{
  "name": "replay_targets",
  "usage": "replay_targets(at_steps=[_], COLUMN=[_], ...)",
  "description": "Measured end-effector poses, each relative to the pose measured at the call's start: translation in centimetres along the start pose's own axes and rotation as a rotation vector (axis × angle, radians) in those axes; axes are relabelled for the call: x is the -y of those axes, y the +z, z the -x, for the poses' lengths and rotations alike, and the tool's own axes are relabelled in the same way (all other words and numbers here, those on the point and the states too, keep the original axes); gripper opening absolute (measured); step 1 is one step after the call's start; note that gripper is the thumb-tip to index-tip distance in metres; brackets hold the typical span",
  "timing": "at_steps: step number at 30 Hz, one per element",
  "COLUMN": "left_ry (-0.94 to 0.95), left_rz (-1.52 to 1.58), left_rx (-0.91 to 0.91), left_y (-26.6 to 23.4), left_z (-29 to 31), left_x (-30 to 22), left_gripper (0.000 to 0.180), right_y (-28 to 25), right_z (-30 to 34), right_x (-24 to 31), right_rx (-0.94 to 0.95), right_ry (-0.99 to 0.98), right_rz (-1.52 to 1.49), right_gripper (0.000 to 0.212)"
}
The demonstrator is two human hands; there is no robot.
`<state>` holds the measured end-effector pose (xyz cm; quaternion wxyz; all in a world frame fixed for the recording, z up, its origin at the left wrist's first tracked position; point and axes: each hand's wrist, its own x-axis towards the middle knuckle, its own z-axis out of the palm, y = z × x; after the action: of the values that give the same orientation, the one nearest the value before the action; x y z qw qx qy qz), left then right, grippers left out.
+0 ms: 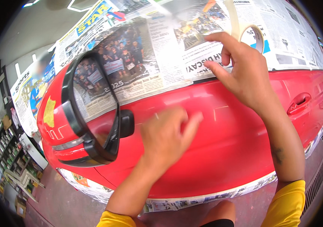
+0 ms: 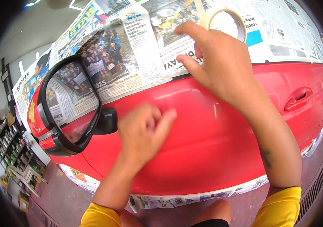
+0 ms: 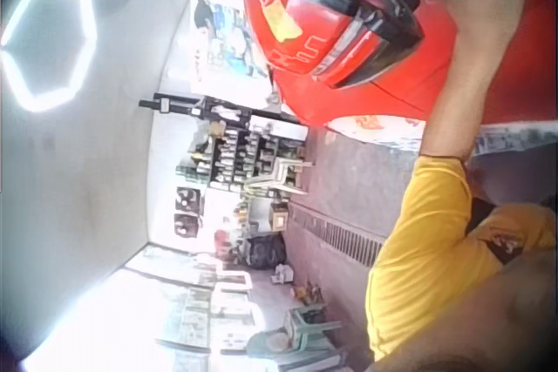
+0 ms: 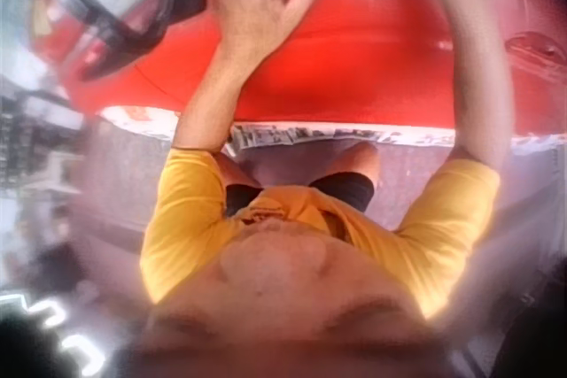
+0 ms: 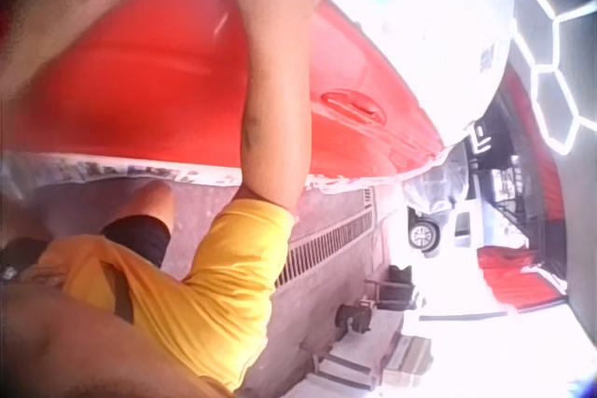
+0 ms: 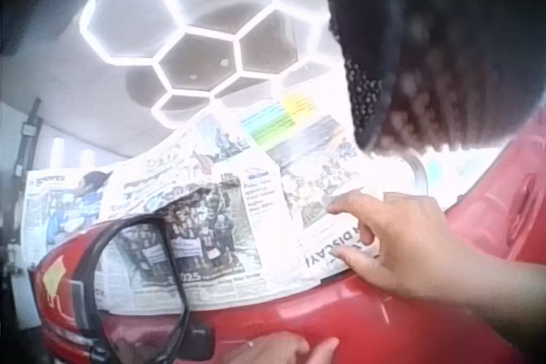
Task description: The person applies newspaper sheets to the hood and side of a red car using masking tape. They carefully smooth the paper over the vehicle's surface and secure it with tape, covering the paint and side mirror.
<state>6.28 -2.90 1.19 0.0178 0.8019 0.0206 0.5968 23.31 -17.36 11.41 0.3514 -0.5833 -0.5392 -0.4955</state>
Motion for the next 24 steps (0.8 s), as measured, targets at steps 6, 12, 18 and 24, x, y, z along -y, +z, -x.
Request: replay_targets(at_steps=[6, 12, 18, 24], left_ry=[-0.027, -0.461, -0.520, -0.610], left_rz=[0.079, 0.096, 0.119, 0.137], left_rx=[0.360, 0.362, 0.331, 0.310], left_y=[-4.8, -8.7, -10.3, -9.7], left_z=[16.7, 21.9, 22.8, 22.9], left_x=[-1.2, 1.0, 2.6, 2.3], left_gripper=[0.036, 0.023, 0.021, 0.026], right_y=[3.6, 5.8, 7.2, 10.2], right_z=[-1.8, -3.5, -5.0, -6.6], right_x=[4.3, 5.3, 6.8, 10.9], right_rx=[0.084, 0.134, 0.257, 0.380], right_ry=[-0.357, -0.444, -0.437, -0.410], right_rz=[0.045, 0.094, 0.021, 0.110], right_gripper=[0.035, 0.044, 0.059, 0.087])
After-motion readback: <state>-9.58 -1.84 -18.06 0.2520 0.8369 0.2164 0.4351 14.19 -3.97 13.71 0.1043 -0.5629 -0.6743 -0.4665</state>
